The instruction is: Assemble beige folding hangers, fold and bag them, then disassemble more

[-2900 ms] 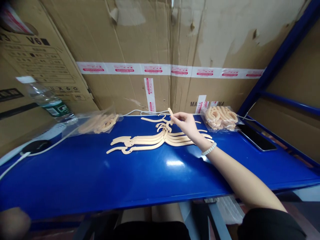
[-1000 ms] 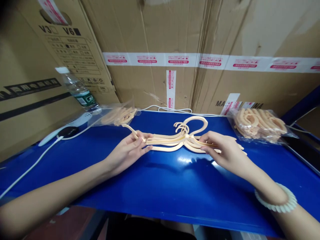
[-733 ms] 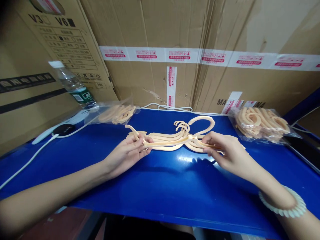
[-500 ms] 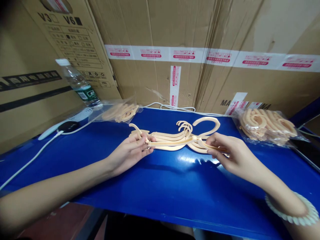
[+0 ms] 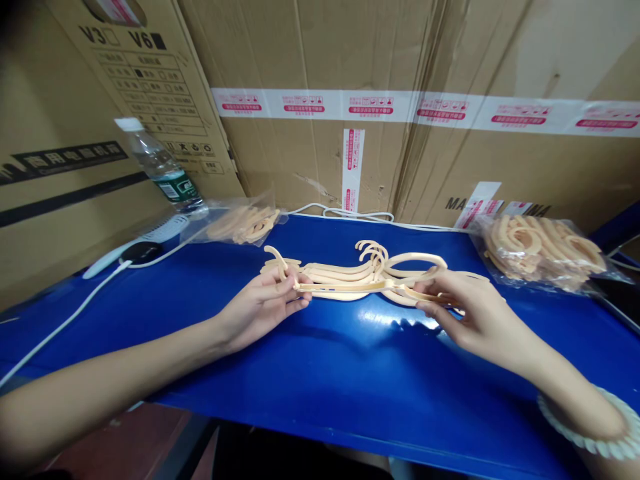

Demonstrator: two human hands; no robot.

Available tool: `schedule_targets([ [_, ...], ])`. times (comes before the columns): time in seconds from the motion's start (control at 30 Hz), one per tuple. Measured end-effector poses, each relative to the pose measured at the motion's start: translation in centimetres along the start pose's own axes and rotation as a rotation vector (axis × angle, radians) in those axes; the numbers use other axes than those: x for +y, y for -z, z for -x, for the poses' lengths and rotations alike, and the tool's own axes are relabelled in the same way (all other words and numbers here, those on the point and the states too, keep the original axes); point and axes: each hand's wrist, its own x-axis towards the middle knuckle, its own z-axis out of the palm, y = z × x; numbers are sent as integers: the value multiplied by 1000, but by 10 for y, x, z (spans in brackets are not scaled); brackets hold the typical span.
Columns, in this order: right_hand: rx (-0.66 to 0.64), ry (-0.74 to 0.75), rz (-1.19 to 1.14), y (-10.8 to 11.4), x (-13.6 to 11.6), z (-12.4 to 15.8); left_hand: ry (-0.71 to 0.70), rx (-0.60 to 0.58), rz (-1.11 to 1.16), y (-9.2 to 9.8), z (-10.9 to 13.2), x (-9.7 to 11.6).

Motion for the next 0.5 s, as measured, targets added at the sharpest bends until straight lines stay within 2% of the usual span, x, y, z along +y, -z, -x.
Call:
schedule_targets([
  [0.1,-31,68,26,0,0,2,-11,38,-7,1,-1,-1],
  [0.2,-62,51,-11,-1,-6,2,-42,58,-31,3,-2,-2],
  [0.33,-120,13,-95,-2,-16,0,-86,29,-66,3,-1,-2],
  [0.5,-47,13,-53,-4,-13,-1,-73,43,-41,0,1,-1],
])
